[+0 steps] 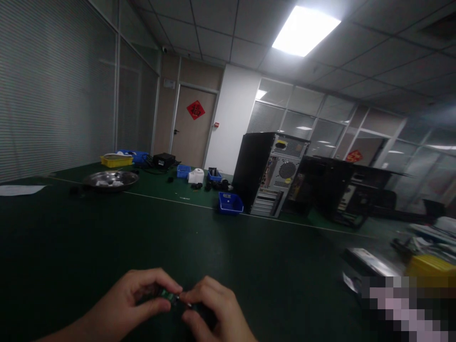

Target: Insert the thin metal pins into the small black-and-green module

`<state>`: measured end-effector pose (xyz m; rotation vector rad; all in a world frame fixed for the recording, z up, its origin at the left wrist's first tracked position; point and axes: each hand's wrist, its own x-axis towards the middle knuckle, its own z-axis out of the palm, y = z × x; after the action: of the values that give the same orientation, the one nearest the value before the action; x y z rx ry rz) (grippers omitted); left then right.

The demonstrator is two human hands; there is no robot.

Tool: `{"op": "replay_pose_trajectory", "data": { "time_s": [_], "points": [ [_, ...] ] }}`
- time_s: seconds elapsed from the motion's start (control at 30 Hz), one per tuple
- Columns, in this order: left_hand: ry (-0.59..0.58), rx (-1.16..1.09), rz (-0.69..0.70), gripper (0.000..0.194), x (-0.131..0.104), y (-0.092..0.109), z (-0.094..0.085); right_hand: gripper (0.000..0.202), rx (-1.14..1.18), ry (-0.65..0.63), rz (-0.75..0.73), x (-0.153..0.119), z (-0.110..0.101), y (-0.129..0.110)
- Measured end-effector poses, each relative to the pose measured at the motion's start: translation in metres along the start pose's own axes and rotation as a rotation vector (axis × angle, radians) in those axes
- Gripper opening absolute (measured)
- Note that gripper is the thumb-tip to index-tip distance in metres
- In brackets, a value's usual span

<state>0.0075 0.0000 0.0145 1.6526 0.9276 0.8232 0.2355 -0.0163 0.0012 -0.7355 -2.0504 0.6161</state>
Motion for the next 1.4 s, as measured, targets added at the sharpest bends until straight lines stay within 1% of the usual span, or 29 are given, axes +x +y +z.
{"op": "replay_pose_trajectory", "data": {
  "time_s": [0.2, 0.3, 0.43, 0.53, 0.6, 0.73, 0.83, 1.0, 1.13, 1.27, 1.33, 1.4],
  "points": [
    [0.011, -0.129, -0.001, 0.014, 0.004, -0.010, 0.000, 0.017, -0.004, -0.009, -0.003, 0.001, -0.002, -0.001],
    [-0.020, -0.190, -0.014, 0.015, 0.005, -0.013, 0.001, 0.016, -0.007, -0.002, -0.019, 0.000, 0.000, 0.001],
    [-0.041, -0.233, -0.034, 0.014, 0.006, -0.014, 0.001, 0.015, -0.008, 0.042, -0.047, 0.000, 0.001, 0.002],
    [-0.043, -0.250, -0.031, 0.016, 0.006, -0.016, 0.001, 0.016, -0.012, 0.032, -0.045, 0.001, 0.001, -0.001],
    [-0.026, -0.234, -0.006, 0.019, 0.006, -0.018, 0.001, 0.016, -0.015, 0.019, -0.032, 0.001, 0.001, -0.003],
    [0.071, -0.160, 0.065, 0.017, 0.008, -0.023, -0.002, 0.017, -0.042, 0.046, 0.018, 0.000, 0.001, -0.003],
    [0.100, -0.176, 0.050, 0.019, 0.011, -0.027, -0.002, 0.016, -0.064, 0.049, 0.023, -0.001, 0.001, -0.002],
    [0.078, -0.318, 0.030, 0.030, 0.016, -0.032, -0.001, 0.018, -0.041, 0.003, 0.048, -0.001, -0.002, -0.005],
    [0.074, -0.322, 0.036, 0.036, 0.016, -0.034, 0.000, 0.018, -0.063, -0.013, 0.054, 0.000, -0.003, -0.009],
    [-0.008, -0.447, 0.020, 0.041, 0.016, -0.035, 0.002, 0.017, -0.053, 0.005, 0.064, 0.000, -0.002, -0.011],
    [-0.030, -0.475, 0.020, 0.041, 0.015, -0.035, 0.003, 0.017, -0.045, 0.010, 0.051, 0.001, -0.002, -0.011],
    [-0.017, -0.440, 0.018, 0.037, 0.015, -0.035, 0.003, 0.018, -0.045, 0.005, 0.026, 0.002, -0.002, -0.010]
  ]
}}
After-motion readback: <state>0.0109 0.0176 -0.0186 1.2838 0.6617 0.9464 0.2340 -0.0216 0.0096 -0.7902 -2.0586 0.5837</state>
